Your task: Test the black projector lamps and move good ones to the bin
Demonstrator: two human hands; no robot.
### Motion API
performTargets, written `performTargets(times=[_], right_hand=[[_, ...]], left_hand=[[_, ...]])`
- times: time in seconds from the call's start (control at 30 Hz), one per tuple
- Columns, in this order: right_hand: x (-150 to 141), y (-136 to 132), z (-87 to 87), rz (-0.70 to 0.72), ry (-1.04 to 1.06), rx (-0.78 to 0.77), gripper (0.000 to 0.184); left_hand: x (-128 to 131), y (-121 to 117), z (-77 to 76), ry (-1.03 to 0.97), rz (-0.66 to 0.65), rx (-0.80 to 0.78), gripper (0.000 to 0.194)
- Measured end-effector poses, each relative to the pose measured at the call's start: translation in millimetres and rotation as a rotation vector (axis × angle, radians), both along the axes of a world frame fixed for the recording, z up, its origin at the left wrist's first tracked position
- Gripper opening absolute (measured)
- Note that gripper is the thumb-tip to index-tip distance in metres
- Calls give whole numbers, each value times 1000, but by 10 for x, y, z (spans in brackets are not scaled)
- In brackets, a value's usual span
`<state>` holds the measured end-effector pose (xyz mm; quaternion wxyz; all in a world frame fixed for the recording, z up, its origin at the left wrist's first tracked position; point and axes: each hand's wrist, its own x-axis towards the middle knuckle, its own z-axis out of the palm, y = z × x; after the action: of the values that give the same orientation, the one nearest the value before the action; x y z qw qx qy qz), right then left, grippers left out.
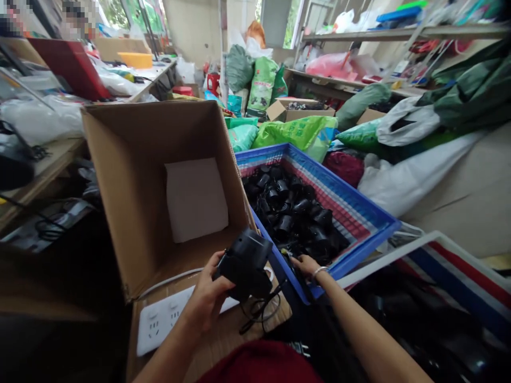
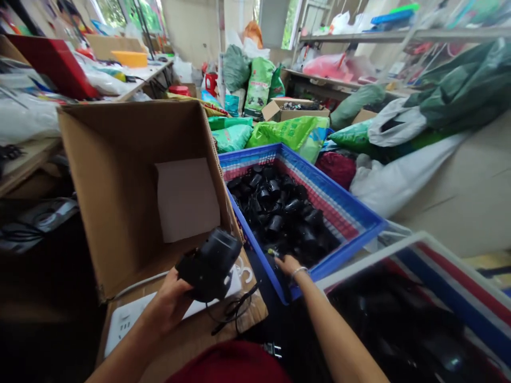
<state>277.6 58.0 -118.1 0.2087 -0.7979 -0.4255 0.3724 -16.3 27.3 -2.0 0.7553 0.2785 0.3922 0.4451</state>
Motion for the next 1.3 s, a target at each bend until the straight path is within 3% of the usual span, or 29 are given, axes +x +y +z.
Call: performTargets(times=[0.1, 0.17, 0.27, 0.4, 0.47, 0.53, 0.7, 0.83, 0.97, 1.13, 1.23, 1.3], right_hand=[[-142, 41, -139, -30, 137, -37, 22], [-124, -22, -97, -53, 225, -33, 23], [110, -271, 167, -96, 335, 33, 23], [551, -866, 719, -121, 384, 181, 30], [704, -1195, 917, -140, 315, 225, 33], [793, -1489, 995, -159, 169, 258, 37], [875, -1965, 863, -112, -182, 274, 46], [943, -2137, 753, -36, -321, 308, 44], [1004, -2229, 636, -33, -365, 358, 42], [1027, -2176, 468, 40, -394, 420, 40], [1069, -2106, 545, 80, -424, 382, 38], [1112, -2105, 673, 56, -447, 437, 38]], left_hand=[[-2, -8, 43, 20, -22, -26, 52], [41, 23, 60, 60, -80, -13, 52], [206, 119, 57, 175, -227, 8, 52], [671, 283, 1, 319, -436, 8, 48], [979, 356, -51, 358, -556, 25, 44], [1296, 416, -128, 402, -654, 49, 42], [1951, 502, -423, 502, -782, 57, 43], [2249, 541, -672, 581, -817, 82, 40], [2347, 609, -810, 630, -841, 92, 38], [2361, 669, -807, 630, -875, 82, 43], [2370, 678, -804, 633, -881, 81, 43], [2374, 682, -821, 632, -883, 83, 42]])
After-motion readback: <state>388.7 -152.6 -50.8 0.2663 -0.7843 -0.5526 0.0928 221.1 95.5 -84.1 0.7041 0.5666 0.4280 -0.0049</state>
